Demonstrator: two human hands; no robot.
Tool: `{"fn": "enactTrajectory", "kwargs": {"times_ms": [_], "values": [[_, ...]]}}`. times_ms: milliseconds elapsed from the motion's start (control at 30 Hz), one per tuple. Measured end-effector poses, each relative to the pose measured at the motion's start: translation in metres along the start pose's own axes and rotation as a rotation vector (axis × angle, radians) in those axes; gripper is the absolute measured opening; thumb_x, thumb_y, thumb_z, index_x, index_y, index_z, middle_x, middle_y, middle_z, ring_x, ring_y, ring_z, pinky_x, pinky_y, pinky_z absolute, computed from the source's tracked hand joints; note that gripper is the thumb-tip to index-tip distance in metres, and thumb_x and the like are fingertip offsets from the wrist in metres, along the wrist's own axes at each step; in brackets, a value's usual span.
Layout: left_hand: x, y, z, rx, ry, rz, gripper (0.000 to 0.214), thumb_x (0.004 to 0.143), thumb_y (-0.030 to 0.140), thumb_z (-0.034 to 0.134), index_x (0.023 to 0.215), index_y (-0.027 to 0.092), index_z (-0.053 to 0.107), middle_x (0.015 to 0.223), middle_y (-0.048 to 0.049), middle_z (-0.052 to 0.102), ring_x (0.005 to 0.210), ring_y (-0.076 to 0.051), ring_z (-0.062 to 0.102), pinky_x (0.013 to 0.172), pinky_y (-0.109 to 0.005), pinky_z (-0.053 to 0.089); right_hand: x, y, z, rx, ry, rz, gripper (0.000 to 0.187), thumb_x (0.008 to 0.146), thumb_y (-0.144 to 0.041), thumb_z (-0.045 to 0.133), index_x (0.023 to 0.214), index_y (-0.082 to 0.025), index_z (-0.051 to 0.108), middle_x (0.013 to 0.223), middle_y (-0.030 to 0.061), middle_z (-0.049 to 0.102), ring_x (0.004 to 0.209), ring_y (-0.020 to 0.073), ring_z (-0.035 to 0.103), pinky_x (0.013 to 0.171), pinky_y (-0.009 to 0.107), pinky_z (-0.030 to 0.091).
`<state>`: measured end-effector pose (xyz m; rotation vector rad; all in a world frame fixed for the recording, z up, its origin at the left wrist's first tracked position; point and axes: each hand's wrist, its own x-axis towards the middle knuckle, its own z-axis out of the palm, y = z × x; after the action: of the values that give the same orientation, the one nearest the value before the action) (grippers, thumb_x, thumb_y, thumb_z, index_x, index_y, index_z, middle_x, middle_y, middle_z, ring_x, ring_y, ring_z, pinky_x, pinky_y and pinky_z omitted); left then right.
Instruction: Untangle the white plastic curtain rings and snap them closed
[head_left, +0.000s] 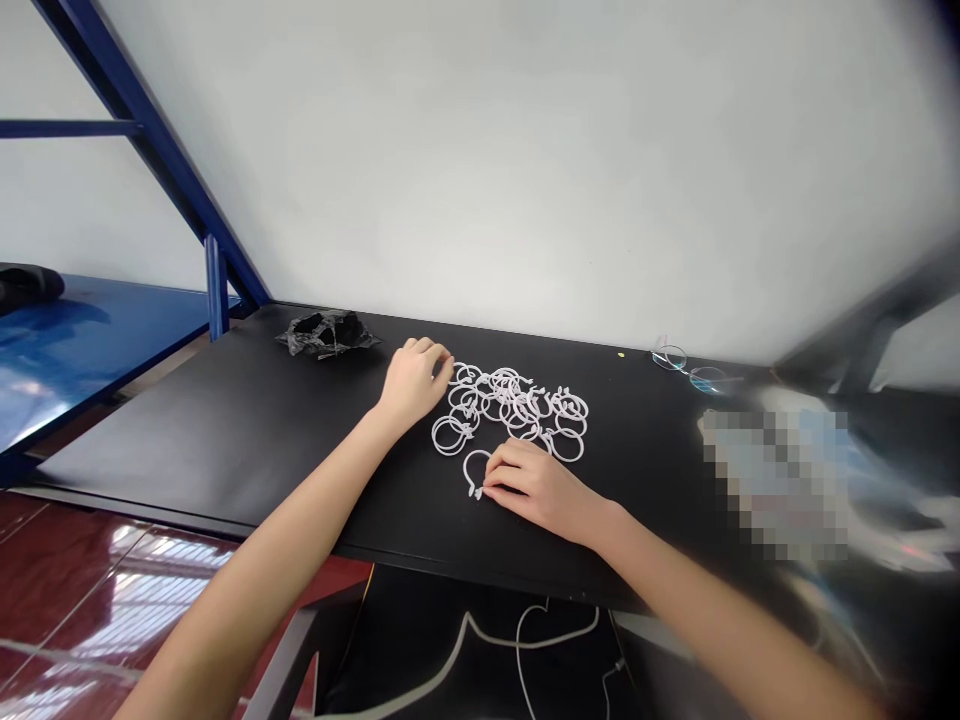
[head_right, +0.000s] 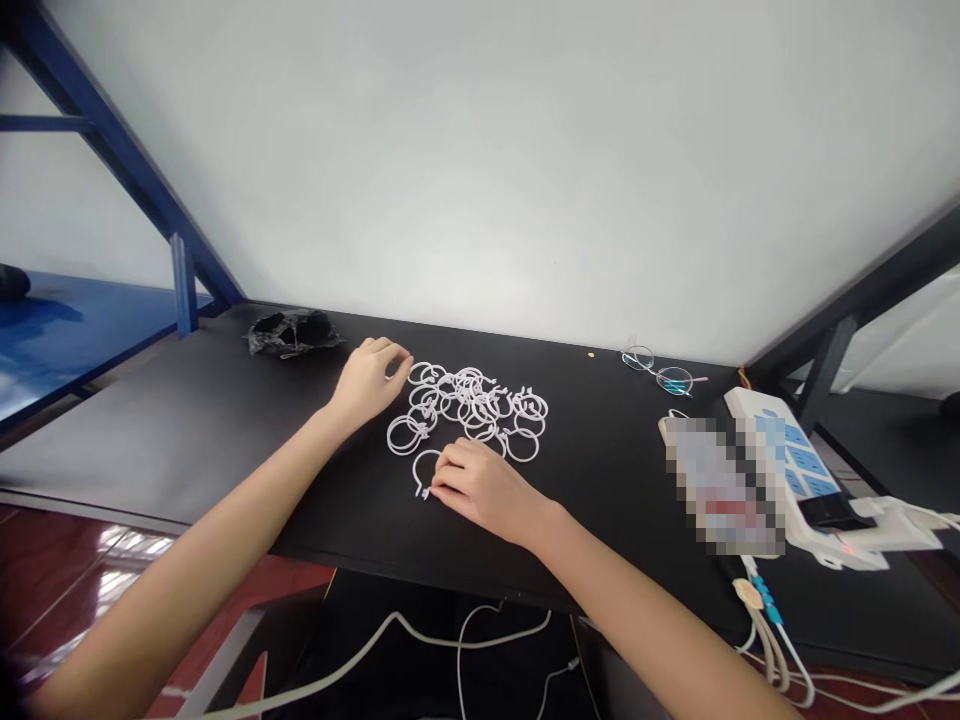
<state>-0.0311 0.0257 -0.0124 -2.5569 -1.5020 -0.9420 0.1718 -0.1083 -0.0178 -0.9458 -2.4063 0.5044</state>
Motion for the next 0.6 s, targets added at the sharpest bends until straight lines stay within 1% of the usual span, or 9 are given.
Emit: {"fn": "enactTrajectory", "kwargs": {"times_ms": [67, 133, 200, 267, 333, 367, 467, 533, 600], "values": [[-0.003, 0.011, 0.0, -0.168, 0.037, 0.102, 0.027, 0.096, 0.029, 0.041, 0.087, 0.016, 0.063, 0.087, -0.0068, 0.066, 0.083, -0.02, 0.055, 0.08, -0.034, 0.043, 0.0, 0.002, -0.001, 0.093, 0.048, 0.054, 0.017, 0.093, -0.023, 0.055, 0.085, -0.022, 0.07, 0.087, 0.0051, 0.067, 0.082, 0.0194, 0.06, 0.078, 0.037, 0.051], [-0.008, 0.024, -0.002, -0.303, 0.046, 0.21, 0.032, 0.099, 0.033, 0.036, 0.092, 0.016, 0.063, 0.088, -0.0067, 0.065, 0.083, -0.019, 0.056, 0.08, -0.034, 0.042, -0.001, 0.004, -0.003, 0.248, 0.179, 0.178, 0.014, 0.092, -0.028, 0.058, 0.084, -0.022, 0.069, 0.085, 0.0045, 0.068, 0.08, 0.019, 0.062, 0.077, 0.036, 0.052], [-0.015, 0.036, -0.003, -0.399, 0.04, 0.328, 0.038, 0.1, 0.04, 0.031, 0.103, 0.016, 0.061, 0.096, -0.0088, 0.066, 0.088, -0.02, 0.057, 0.082, -0.035, 0.042, -0.001, 0.005, -0.006, 0.477, 0.338, 0.345, 0.014, 0.088, -0.035, 0.064, 0.084, -0.022, 0.068, 0.084, 0.0038, 0.069, 0.079, 0.0189, 0.065, 0.077, 0.036, 0.054], [-0.022, 0.048, -0.002, -0.454, 0.036, 0.435, 0.046, 0.098, 0.05, 0.031, 0.115, 0.015, 0.056, 0.107, -0.0121, 0.064, 0.096, -0.023, 0.058, 0.085, -0.038, 0.043, 0.0, 0.005, -0.008, 0.727, 0.449, 0.473, 0.018, 0.081, -0.039, 0.071, 0.083, -0.022, 0.067, 0.083, 0.0028, 0.072, 0.08, 0.0188, 0.068, 0.078, 0.036, 0.056], [-0.028, 0.06, 0.0, -0.468, 0.027, 0.498, 0.052, 0.096, 0.056, 0.033, 0.122, 0.015, 0.052, 0.112, -0.0139, 0.063, 0.101, -0.025, 0.058, 0.088, -0.039, 0.043, 0.003, 0.003, -0.01, 0.929, 0.486, 0.525, 0.022, 0.075, -0.04, 0.077, 0.081, -0.022, 0.067, 0.083, 0.0018, 0.073, 0.082, 0.0186, 0.07, 0.081, 0.036, 0.056], [-0.03, 0.065, 0.002, -0.467, 0.015, 0.51, 0.051, 0.097, 0.054, 0.031, 0.122, 0.014, 0.051, 0.11, -0.0138, 0.063, 0.1, -0.025, 0.059, 0.087, -0.038, 0.044, 0.004, 0.003, -0.01, 0.997, 0.485, 0.534, 0.023, 0.074, -0.041, 0.078, 0.079, -0.022, 0.067, 0.082, 0.0014, 0.073, 0.083, 0.0184, 0.07, 0.082, 0.036, 0.056], [-0.035, 0.075, 0.007, -0.448, -0.029, 0.515, 0.046, 0.101, 0.043, 0.022, 0.108, 0.014, 0.055, 0.091, -0.0103, 0.063, 0.079, -0.02, 0.058, 0.073, -0.033, 0.046, 0.007, 0.0, -0.009, 1.082, 0.453, 0.536, 0.025, 0.073, -0.043, 0.078, 0.075, -0.02, 0.068, 0.078, 0.0011, 0.071, 0.08, 0.0182, 0.069, 0.083, 0.036, 0.057], [-0.035, 0.076, 0.009, -0.42, -0.044, 0.512, 0.047, 0.102, 0.039, 0.017, 0.095, 0.014, 0.056, 0.08, -0.0076, 0.059, 0.067, -0.017, 0.053, 0.063, -0.03, 0.044, 0.007, 0.0, -0.007, 1.018, 0.469, 0.512, 0.025, 0.075, -0.043, 0.077, 0.073, -0.019, 0.068, 0.074, 0.0005, 0.069, 0.075, 0.017, 0.068, 0.078, 0.034, 0.057], [-0.035, 0.074, 0.01, -0.379, -0.043, 0.508, 0.048, 0.102, 0.037, 0.016, 0.088, 0.015, 0.056, 0.075, -0.0057, 0.056, 0.06, -0.015, 0.049, 0.057, -0.027, 0.042, 0.006, 0.0, -0.005, 0.882, 0.548, 0.474, 0.022, 0.074, -0.039, 0.078, 0.071, -0.019, 0.068, 0.072, 0.0002, 0.068, 0.072, 0.0159, 0.066, 0.073, 0.031, 0.058]]}}
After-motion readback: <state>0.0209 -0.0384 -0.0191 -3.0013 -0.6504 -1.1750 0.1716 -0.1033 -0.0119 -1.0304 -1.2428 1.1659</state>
